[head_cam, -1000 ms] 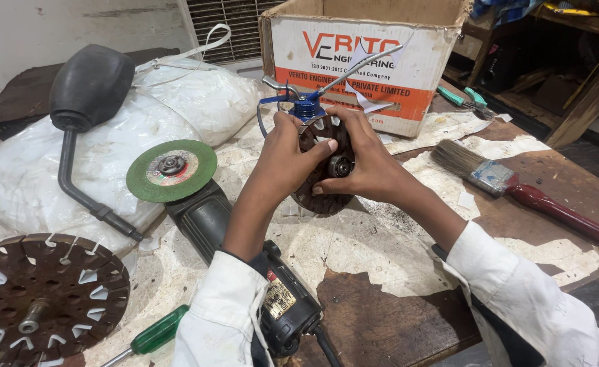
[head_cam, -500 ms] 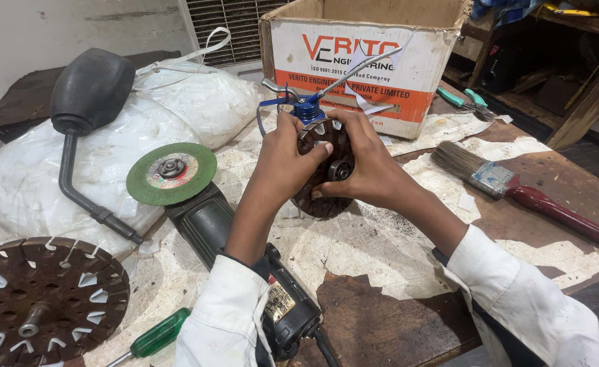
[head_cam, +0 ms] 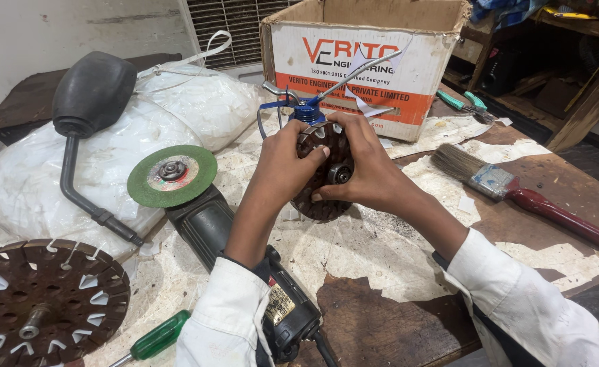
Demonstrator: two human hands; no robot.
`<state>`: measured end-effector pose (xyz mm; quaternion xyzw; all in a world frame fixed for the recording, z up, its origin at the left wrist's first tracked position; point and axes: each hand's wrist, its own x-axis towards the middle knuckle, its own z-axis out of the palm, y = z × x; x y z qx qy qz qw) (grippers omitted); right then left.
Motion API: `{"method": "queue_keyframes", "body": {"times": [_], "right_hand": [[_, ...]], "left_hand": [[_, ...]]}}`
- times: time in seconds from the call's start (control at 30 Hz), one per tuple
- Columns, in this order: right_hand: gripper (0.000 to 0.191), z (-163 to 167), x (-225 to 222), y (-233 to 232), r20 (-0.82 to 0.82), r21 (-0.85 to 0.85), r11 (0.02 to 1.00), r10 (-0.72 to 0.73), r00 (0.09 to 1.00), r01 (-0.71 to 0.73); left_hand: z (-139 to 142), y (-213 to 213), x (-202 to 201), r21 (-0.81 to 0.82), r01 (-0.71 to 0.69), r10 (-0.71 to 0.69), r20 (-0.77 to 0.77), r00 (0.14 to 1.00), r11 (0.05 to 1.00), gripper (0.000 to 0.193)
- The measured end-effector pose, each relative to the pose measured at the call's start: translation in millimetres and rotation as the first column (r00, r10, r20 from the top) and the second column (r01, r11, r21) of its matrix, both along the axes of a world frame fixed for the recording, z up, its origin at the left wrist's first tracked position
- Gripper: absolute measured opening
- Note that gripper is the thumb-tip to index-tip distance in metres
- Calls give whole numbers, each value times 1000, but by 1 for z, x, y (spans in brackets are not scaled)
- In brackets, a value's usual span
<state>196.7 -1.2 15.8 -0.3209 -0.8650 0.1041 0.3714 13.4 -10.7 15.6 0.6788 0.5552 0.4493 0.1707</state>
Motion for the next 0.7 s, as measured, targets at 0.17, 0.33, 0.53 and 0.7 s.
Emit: {"method": "queue_keyframes", "body": {"times": [0.17, 0.33, 0.53, 0.7], "right_hand": [[105, -1, 5, 8, -76, -52, 994, 88, 993, -92], [69, -6, 8, 12, -267, -221, 945, 178, 947, -240], [41, -9, 5, 14, -418, -352, 898, 102, 903, -265], [45, -11, -1, 12, -506, -460, 855, -31, 862, -239]], "left_hand": [[0, 0, -4, -103, 60, -26, 298, 954, 993, 57], [-2, 4, -7, -221, 59, 41, 423, 905, 974, 62], [-1, 6, -5, -272, 152, -8, 465, 885, 950, 50], [6, 1, -2, -304, 209, -47, 463, 885, 929, 51]]}}
